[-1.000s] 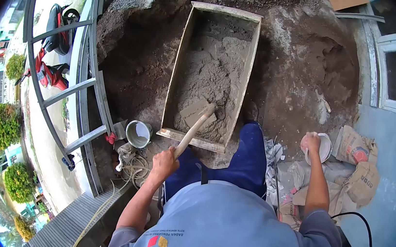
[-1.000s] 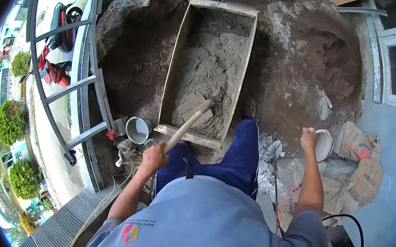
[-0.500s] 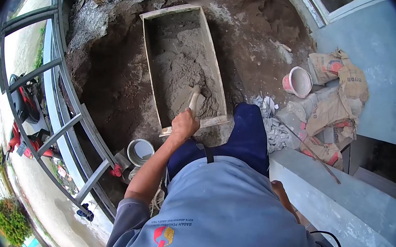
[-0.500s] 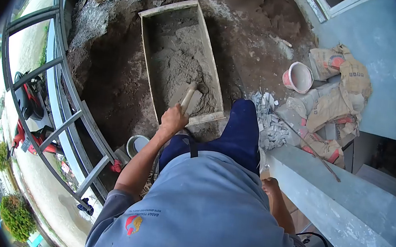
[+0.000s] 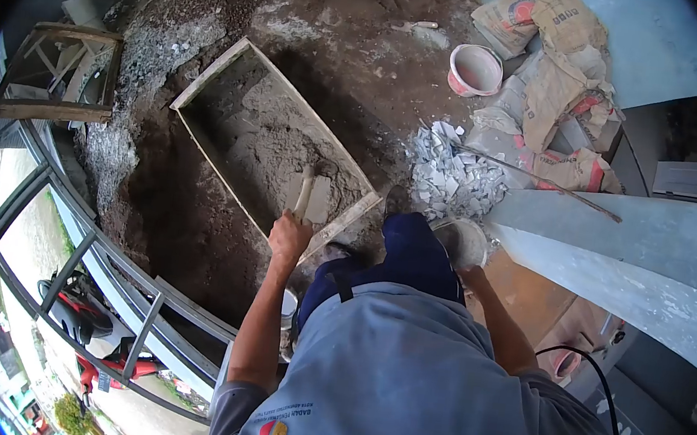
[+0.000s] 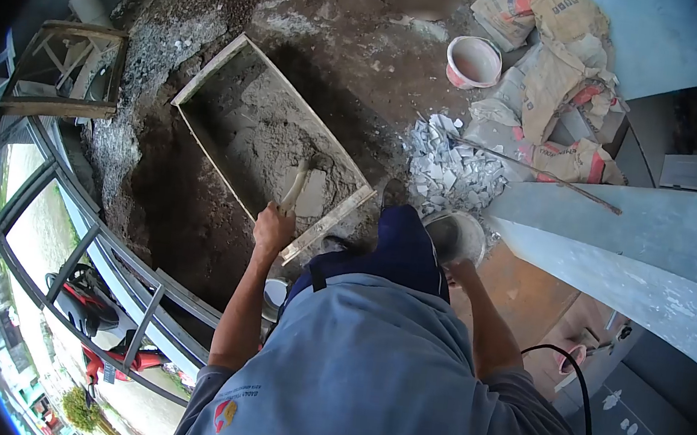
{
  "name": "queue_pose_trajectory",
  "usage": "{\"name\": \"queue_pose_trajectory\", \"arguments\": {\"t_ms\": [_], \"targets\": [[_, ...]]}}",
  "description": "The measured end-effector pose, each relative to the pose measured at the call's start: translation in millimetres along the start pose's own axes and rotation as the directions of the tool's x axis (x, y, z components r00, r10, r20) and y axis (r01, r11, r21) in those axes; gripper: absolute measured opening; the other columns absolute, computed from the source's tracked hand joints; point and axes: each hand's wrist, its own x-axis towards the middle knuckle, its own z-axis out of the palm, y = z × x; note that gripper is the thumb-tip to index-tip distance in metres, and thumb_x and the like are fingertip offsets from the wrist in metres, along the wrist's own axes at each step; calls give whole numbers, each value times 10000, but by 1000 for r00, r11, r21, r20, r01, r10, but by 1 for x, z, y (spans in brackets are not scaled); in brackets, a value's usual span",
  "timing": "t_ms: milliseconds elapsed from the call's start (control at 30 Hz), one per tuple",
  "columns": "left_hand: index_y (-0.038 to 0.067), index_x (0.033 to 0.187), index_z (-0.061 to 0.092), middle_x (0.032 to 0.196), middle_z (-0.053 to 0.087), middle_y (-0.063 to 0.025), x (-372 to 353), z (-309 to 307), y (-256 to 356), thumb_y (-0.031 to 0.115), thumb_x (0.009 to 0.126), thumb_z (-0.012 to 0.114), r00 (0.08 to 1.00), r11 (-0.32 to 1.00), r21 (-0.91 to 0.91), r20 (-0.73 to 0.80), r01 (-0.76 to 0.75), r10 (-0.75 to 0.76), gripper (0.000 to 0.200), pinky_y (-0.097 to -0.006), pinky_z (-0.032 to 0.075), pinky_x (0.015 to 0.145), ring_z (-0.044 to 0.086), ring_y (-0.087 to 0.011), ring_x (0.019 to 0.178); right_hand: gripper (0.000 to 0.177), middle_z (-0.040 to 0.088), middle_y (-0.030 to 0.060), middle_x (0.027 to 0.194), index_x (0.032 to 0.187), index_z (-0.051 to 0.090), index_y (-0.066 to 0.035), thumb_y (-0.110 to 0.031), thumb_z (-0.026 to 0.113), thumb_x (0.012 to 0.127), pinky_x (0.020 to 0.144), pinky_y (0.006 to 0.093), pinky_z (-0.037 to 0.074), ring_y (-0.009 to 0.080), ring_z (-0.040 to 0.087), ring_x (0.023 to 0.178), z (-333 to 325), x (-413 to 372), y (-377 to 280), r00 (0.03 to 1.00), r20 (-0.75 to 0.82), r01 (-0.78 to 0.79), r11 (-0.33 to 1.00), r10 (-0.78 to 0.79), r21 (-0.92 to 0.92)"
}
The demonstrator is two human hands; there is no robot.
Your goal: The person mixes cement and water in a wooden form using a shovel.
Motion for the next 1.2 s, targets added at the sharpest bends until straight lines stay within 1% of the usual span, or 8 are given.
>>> {"name": "queue_pose_trajectory", "arguments": {"t_ms": [100, 233, 467, 567, 733, 867, 1000, 1200], "targets": [[-19, 1109, 625, 1051, 694, -264, 6, 9, -4, 363, 863, 673, 999, 996, 77, -27, -44, 46, 458, -544, 560, 863, 693, -457, 982, 302, 689, 184, 893, 1063, 646, 2, -271, 665, 935, 622, 460, 610, 304, 702, 708, -11, 46, 11, 992, 38, -122, 974, 117, 193], [-18, 1175, 586, 1158, 617, -248, 6, 5, 11, 384, 860, 699, 997, 987, 144, -2, -78, 79, 523, -546, 549, 879, 663, -451, 1055, 297, 680, 173, 872, 1059, 623, -8, -275, 660, 933, 623, 440, 606, 292, 696, 700, -34, 101, 4, 992, 76, -124, 934, 105, 335], [-16, 1230, 581, 1208, 604, -246, 8, -1, 28, 388, 853, 712, 997, 981, 177, 30, -75, 71, 568, -537, 523, 946, 623, -444, 1137, 325, 689, 166, 927, 1146, 583, -24, -273, 618, 940, 690, 434, 611, 264, 704, 768, -84, 85, -37, 987, -118, 151, 884, -109, 443], [-22, 1256, 575, 1224, 596, -257, 8, -4, 18, 380, 849, 723, 987, 967, 202, 57, -156, 148, 590, -529, 511, 968, 601, -451, 1165, 305, 696, 172, 971, 1124, 596, -22, -263, 615, 938, 663, 446, 617, 287, 716, 774, -77, 82, 1, 981, -192, 122, 835, -20, 536], [-84, 1270, 565, 1234, 595, -296, -1, -29, -14, 323, 869, 706, 908, 909, 121, -91, -398, 409, 588, -522, 482, 1007, 585, -476, 1162, 358, 698, 198, 987, 1163, 611, 4, -285, 632, 953, 698, 464, 622, 336, 713, 813, -16, 33, 94, 972, -193, 23, 766, 133, 643], [-125, 1258, 586, 1223, 611, -342, 4, -53, -52, 313, 869, 699, 856, 867, 84, -139, -492, 499, 596, -497, 466, 1043, 593, -477, 1148, 389, 697, 217, 1035, 1156, 626, 51, -292, 601, 974, 760, 463, 630, 348, 721, 878, 41, -20, 144, 958, -141, -103, 755, 251, 647], [-119, 1237, 608, 1163, 651, -340, 23, -53, -103, 358, 866, 702, 888, 886, 146, -80, -440, 454, 612, -497, 486, 1014, 619, -469, 1115, 434, 705, 238, 1061, 1134, 632, 117, -283, 612, 967, 728, 447, 634, 349, 725, 852, 86, -67, 185, 948, -179, -63, 704, 265, 708], [-68, 1186, 658, 1056, 698, -310, 51, -22, -212, 406, 850, 681, 965, 953, 156, 60, -261, 255, 582, -490, 535, 934, 673, -454, 1000, 399, 699, 246, 1053, 1110, 641, 89, -279, 620, 958, 728, 460, 629, 363, 721, 850, 111, -59, 220, 936, -177, -63, 637, 305, 768]]}}
